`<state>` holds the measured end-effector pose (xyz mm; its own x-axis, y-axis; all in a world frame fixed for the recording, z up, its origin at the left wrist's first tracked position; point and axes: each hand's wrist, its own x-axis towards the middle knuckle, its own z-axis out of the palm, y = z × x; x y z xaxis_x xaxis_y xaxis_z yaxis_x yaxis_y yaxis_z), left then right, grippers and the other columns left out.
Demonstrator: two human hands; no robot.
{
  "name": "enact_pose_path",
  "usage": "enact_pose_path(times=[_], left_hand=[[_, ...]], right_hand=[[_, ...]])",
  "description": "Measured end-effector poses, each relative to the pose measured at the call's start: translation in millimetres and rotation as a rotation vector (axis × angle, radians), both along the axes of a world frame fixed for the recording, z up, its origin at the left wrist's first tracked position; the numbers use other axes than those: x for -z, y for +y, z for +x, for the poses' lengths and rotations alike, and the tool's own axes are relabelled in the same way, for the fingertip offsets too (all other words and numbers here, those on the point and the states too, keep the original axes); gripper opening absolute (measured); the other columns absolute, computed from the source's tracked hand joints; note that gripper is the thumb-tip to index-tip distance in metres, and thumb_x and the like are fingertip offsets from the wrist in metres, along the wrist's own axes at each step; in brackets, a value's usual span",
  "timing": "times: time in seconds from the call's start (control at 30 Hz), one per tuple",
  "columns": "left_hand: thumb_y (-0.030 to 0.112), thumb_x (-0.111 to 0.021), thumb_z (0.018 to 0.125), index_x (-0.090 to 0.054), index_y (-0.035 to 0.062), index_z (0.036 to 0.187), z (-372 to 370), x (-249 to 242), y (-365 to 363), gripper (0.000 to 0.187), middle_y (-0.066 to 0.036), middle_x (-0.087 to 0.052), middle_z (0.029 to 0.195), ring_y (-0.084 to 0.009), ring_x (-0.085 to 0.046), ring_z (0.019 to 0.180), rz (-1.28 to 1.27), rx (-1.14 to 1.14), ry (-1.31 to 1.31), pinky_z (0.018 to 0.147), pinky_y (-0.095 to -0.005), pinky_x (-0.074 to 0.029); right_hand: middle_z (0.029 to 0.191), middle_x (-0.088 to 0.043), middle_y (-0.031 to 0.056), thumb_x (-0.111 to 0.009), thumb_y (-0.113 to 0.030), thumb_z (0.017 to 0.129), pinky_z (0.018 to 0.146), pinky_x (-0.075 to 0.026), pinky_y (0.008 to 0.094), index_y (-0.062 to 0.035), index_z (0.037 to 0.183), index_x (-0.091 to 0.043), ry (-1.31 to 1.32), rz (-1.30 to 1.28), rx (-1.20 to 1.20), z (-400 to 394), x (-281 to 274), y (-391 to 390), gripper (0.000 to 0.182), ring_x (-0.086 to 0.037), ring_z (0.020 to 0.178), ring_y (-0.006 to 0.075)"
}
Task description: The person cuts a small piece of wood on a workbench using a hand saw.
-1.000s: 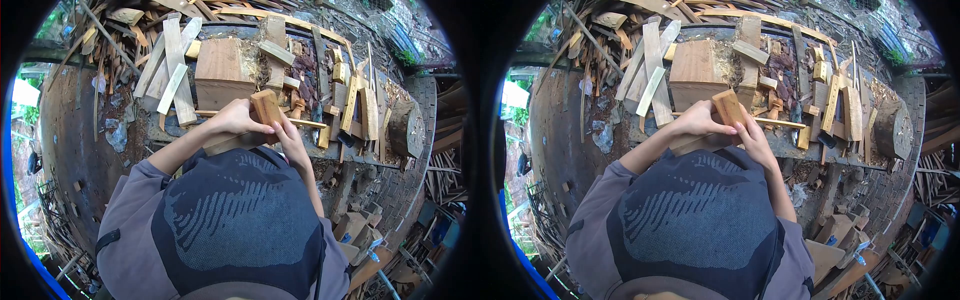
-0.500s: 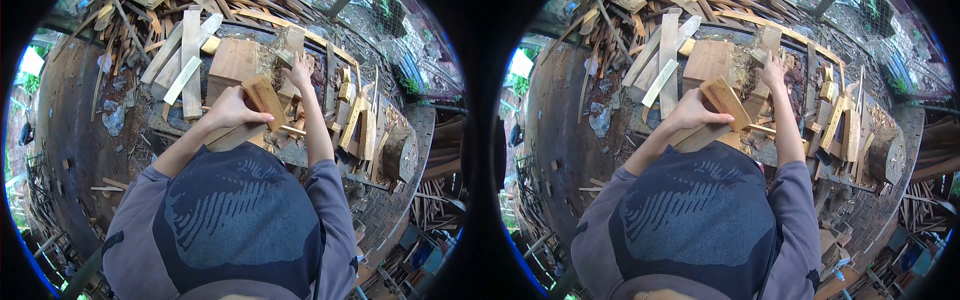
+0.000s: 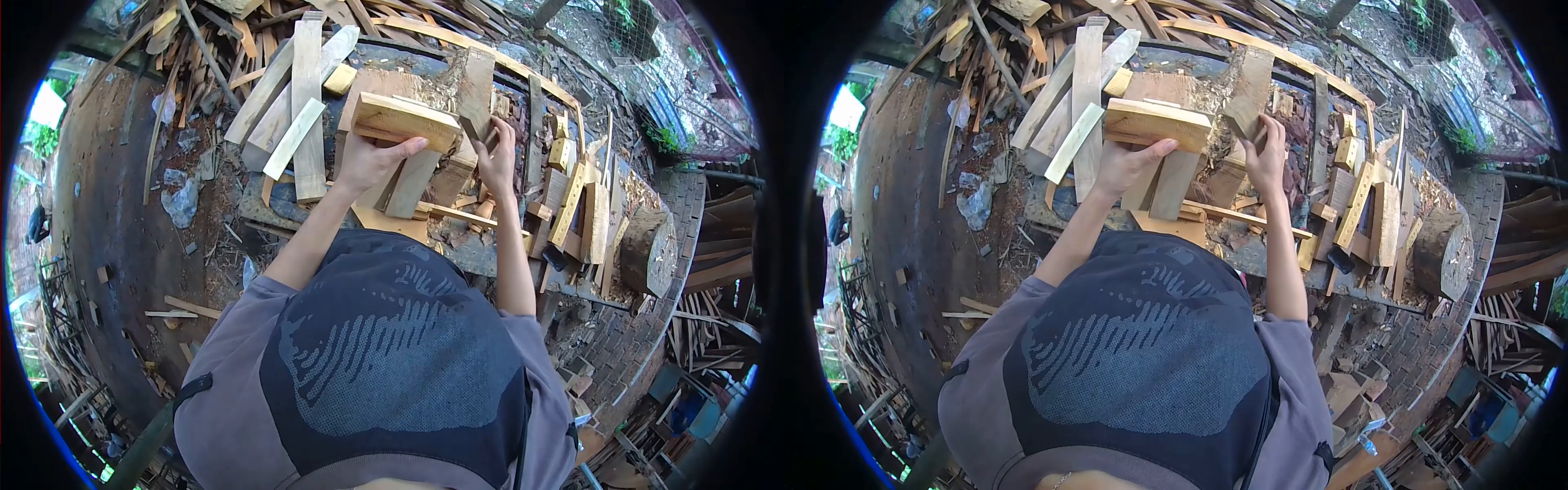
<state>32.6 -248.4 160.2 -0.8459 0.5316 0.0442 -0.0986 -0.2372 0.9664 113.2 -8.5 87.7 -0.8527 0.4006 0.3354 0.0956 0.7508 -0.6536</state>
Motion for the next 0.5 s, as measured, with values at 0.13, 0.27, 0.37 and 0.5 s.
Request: enact_pose_path(times=[0.13,0.27,0.37,0.5], left_hand=[[0.007,-0.079,0.075,-0.059,0.0004,0.111,0.4,1.3,1.9,0.042,-0.006,-0.065,0.105,-0.0118,-0.061,0.096,-0.044,0.095,-0.064,0.084,-0.0257,-0.051],[0.017,-0.08,0.075,-0.055,0.0011,0.117,6.4,11.8,9.2,0.051,-0.007,-0.063,0.109,-0.0149,-0.061,0.098,-0.007,0.105,-0.201,0.087,-0.0294,-0.051],[0.035,-0.077,0.077,-0.051,0.0013,0.124,6.4,22.4,10.9,0.063,-0.011,-0.062,0.114,-0.0199,-0.062,0.102,-0.014,0.184,-0.601,0.092,-0.0352,-0.05],[0.034,-0.072,0.081,-0.048,0.0019,0.128,-7.0,43.6,9.3,0.062,-0.013,-0.06,0.118,-0.0226,-0.061,0.105,-0.028,0.344,-0.912,0.094,-0.0387,-0.049]], right_hand=[[0.121,-0.052,0.0121,-0.062,0.002,0.084,0.094,-0.046,0.0302,-0.0039,0.132,-0.035,0.087,-0.725,-0.092,29.7,-31.2,-22.4,0.055,-0.054,0.11,0.019],[0.121,-0.055,0.0147,-0.062,0.001,0.085,0.098,-0.041,0.0337,-0.0025,0.132,-0.034,0.231,-0.987,-0.241,47.1,-57.4,-33.8,0.055,-0.054,0.112,0.0197],[0.121,-0.056,0.0166,-0.061,-0.003,0.086,0.099,-0.04,0.0353,-0.0029,0.132,-0.034,0.256,-1.15,-0.313,55.6,-62.4,-36.9,0.053,-0.055,0.111,0.0212],[0.118,-0.058,0.0193,-0.051,-0.022,0.094,0.095,-0.044,0.0368,-0.0013,0.131,-0.038,0.242,-1.416,-0.384,63.4,-68.4,-38.5,0.044,-0.057,0.109,0.0245]])
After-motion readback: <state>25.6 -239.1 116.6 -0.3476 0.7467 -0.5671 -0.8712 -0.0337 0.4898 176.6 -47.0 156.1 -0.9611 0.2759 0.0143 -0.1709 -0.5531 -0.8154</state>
